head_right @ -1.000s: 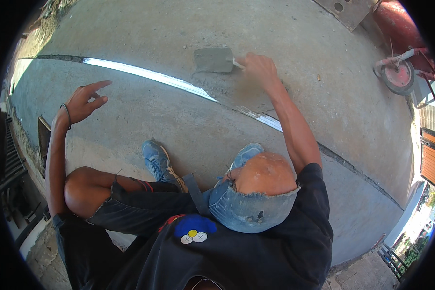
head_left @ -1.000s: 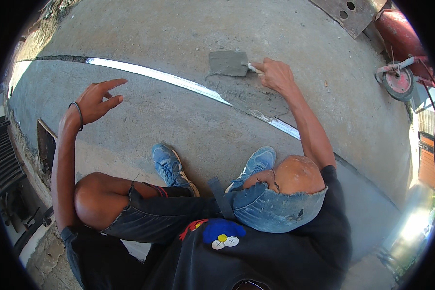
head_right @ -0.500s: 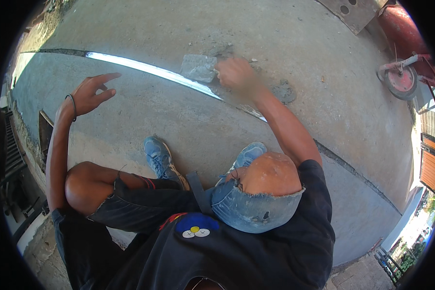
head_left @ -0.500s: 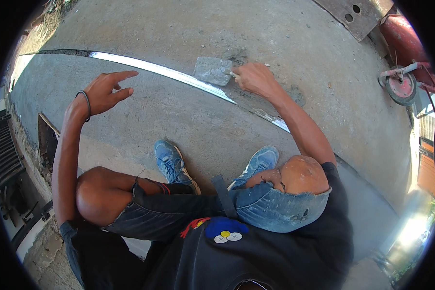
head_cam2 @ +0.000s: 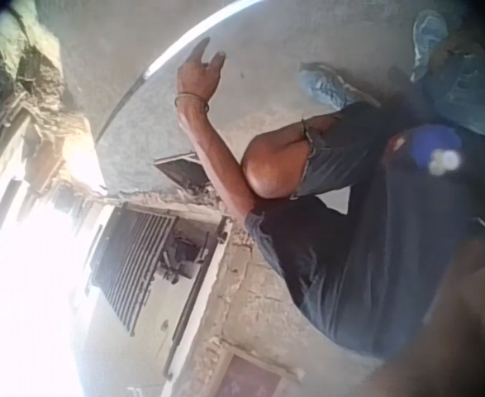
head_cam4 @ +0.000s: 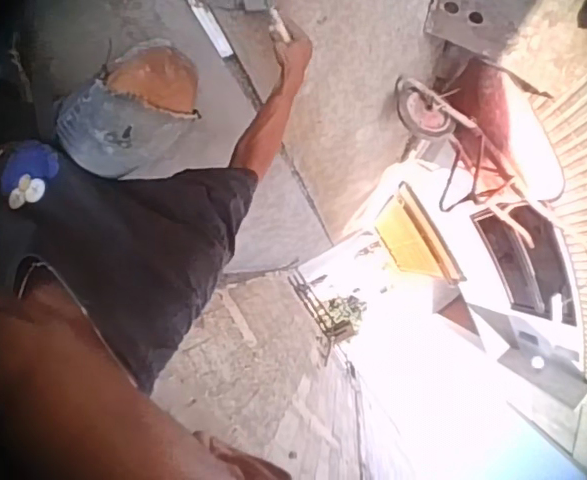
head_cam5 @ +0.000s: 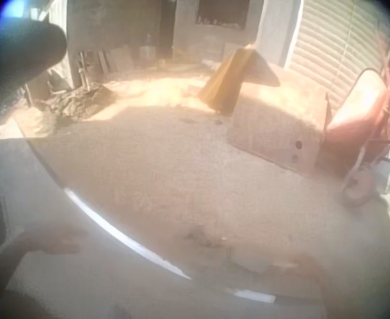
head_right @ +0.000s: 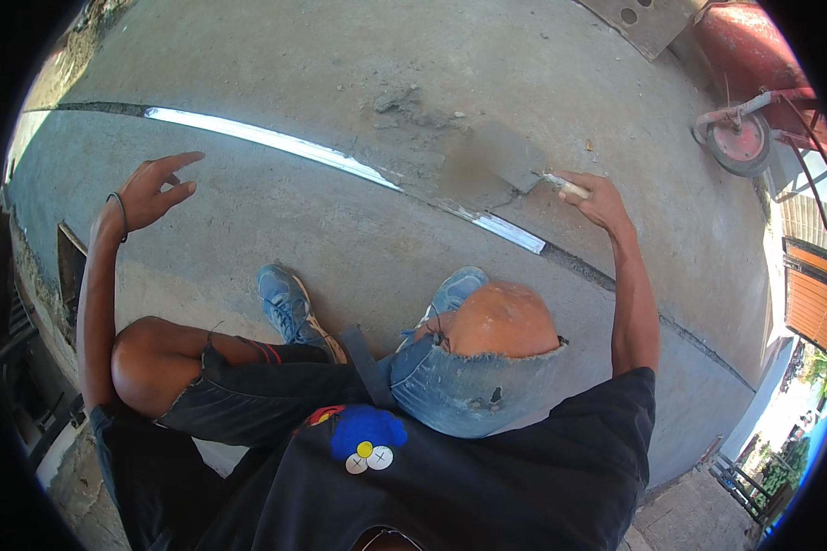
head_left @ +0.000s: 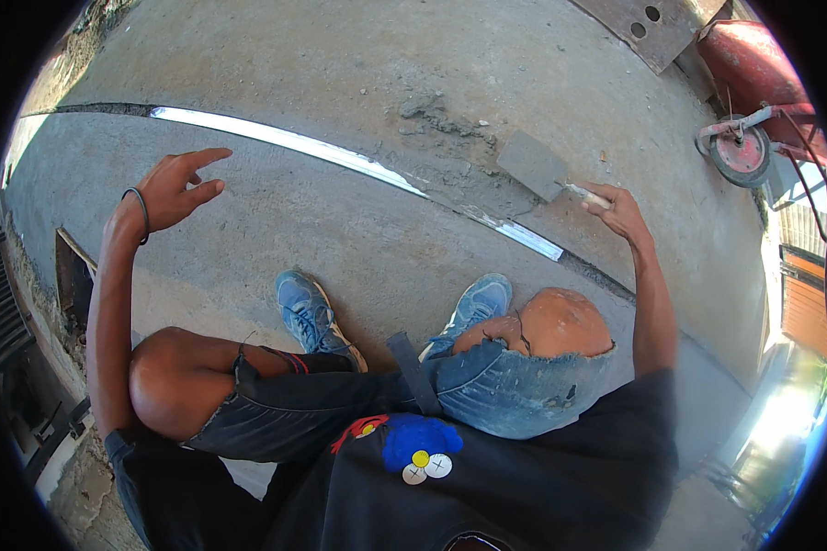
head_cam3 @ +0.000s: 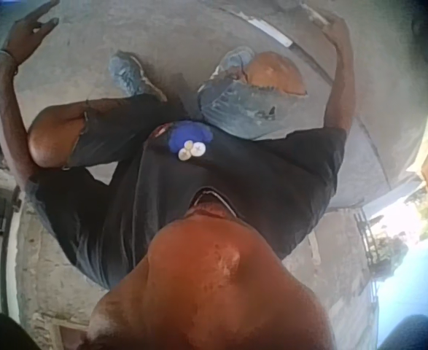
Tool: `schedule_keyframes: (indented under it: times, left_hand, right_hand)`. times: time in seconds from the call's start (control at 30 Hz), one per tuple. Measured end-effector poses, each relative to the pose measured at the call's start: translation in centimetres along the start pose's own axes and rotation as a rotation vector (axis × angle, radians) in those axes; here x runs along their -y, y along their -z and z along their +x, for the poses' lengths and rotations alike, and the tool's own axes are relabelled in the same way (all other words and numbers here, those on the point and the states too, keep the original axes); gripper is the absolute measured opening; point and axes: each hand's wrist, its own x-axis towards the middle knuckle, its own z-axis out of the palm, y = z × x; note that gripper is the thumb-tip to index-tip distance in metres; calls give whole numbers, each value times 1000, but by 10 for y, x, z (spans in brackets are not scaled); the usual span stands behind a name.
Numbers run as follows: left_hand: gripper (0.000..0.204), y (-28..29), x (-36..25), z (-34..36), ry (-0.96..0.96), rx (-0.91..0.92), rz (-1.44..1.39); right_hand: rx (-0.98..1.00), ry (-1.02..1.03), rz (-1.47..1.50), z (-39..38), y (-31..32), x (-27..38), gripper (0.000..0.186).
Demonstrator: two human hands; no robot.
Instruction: Applying cement into a narrow gap in a concrete floor using a trowel.
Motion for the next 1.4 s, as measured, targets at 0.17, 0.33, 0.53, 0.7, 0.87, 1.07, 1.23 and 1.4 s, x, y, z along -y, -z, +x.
schedule_keyframes:
  times: [0.17,0.33,0.53,0.7,0.87,1.07,1.23,1.4]
  left_hand:
    - [49,3,4,-4,6,-24,-44]
    - [49,2,1,3,-8,12,-48]
    - [50,7,-14,9,-46,12,-32]
    - [50,8,-10,2,-36,15,-56]
    - [49,6,-8,7,16,24,-35]
    - [49,6,-14,10,-37,31,-7]
    - [49,8,-6,3,-19,-2,-38]
    - [49,2,-4,4,-16,9,-36]
  right_hand:
    - [-223,-141,209,-32,-61,-34,42]
    - [-302,-169,416,-23,-140,-2,43]
    - [-320,-39,-36,6,-113,35,42]
    - [-543,-104,-237,2,-112,48,51]
    - [-613,9,-226,-5,-159,87,50]
    - [-650,98,-194,6,-147,95,53]
    - [-634,62,-161,6,-154,104,51]
    - [-721,173,-85,9,-153,102,49]
